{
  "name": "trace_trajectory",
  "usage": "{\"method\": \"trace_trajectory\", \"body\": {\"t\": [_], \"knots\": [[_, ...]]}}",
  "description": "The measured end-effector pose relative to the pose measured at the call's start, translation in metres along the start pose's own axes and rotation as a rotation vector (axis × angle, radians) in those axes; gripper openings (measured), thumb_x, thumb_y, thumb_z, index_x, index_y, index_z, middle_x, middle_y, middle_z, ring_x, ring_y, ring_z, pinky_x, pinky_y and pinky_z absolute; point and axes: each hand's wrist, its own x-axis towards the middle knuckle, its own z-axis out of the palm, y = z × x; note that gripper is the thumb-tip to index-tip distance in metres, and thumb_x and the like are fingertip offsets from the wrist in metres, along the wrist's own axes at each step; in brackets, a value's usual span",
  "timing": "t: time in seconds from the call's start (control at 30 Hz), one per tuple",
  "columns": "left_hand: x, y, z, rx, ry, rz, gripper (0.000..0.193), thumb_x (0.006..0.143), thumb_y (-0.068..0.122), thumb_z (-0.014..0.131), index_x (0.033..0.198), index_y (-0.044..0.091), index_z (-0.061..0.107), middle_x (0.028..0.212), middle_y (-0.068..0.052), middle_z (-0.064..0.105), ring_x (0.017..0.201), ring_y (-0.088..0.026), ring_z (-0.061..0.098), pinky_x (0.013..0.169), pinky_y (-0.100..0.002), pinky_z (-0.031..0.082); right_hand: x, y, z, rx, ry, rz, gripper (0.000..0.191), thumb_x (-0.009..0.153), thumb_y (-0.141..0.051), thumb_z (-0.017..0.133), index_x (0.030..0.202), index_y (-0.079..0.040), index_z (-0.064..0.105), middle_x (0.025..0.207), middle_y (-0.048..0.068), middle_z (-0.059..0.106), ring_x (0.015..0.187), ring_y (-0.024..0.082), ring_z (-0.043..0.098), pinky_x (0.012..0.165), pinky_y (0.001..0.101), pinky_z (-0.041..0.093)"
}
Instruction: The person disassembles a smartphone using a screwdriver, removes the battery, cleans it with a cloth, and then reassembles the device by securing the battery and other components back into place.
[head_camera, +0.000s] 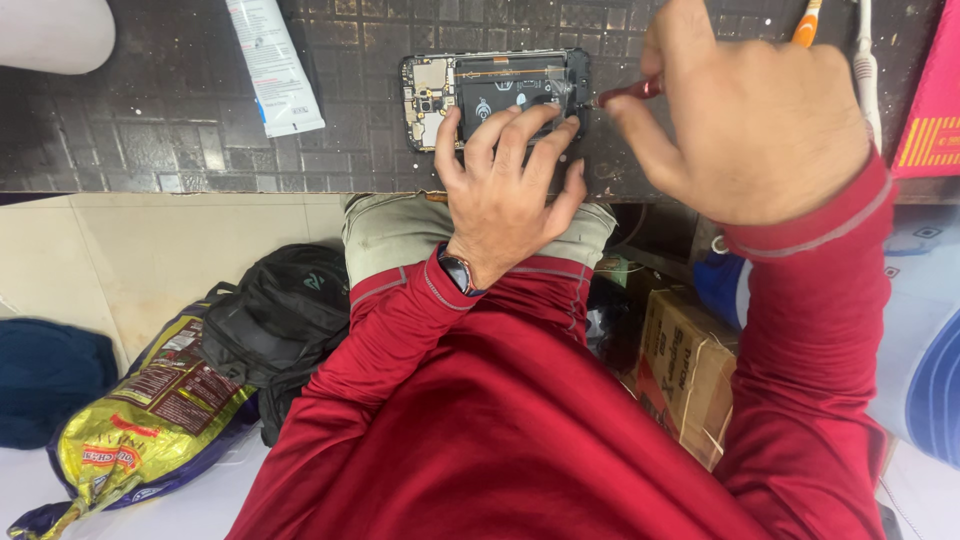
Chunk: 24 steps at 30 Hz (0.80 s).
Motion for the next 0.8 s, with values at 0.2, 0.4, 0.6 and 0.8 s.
{"method": "trace_trajectory", "body": {"t": [0.2, 0.4, 0.6, 0.8], "knots": [[0.000, -0.001, -0.001, 0.000, 0.000, 0.001, 0.031, 0.097, 0.032, 0.074, 0.124, 0.018, 0.070, 0.133, 0.002, 0.058, 0.127, -0.022, 0.050, 0.123, -0.057, 0.024, 0.001, -0.004, -0.001, -0.082, -0.037, 0.030, 0.035, 0.102, -0.042, 0.078, 0.096, -0.011, 0.062, 0.058, 0.005, 0.059, 0.049, 0.027, 0.061, 0.047, 0.0389, 0.044], [0.001, -0.002, -0.004, -0.055, 0.002, 0.011, 0.032, 0.097, 0.029, 0.075, 0.125, 0.015, 0.070, 0.133, -0.002, 0.057, 0.128, -0.024, 0.050, 0.124, -0.053, 0.027, -0.003, 0.001, 0.030, 0.460, 0.147, -0.028, 0.045, 0.095, 0.000, 0.075, 0.121, 0.001, 0.038, 0.105, 0.018, 0.065, 0.088, 0.032, 0.070, 0.069, 0.0369, 0.055], [0.008, 0.000, -0.013, -0.227, 0.008, -0.088, 0.031, 0.096, 0.025, 0.077, 0.123, 0.013, 0.068, 0.133, -0.003, 0.057, 0.129, -0.026, 0.050, 0.123, -0.053, 0.031, -0.024, -0.001, 0.092, 1.127, 0.336, 0.054, 0.052, 0.116, 0.022, 0.050, 0.138, -0.009, 0.015, 0.117, 0.020, 0.055, 0.101, 0.028, 0.067, 0.102, 0.0377, 0.063], [0.013, 0.003, -0.020, -0.305, -0.004, -0.151, 0.032, 0.098, 0.027, 0.079, 0.124, 0.013, 0.068, 0.133, -0.002, 0.058, 0.128, -0.028, 0.051, 0.120, -0.050, 0.034, -0.052, -0.028, 0.111, 1.464, 0.525, 0.188, 0.055, 0.118, 0.016, 0.055, 0.143, -0.016, 0.017, 0.112, 0.015, 0.054, 0.096, 0.026, 0.066, 0.100, 0.0429, 0.061]]}}
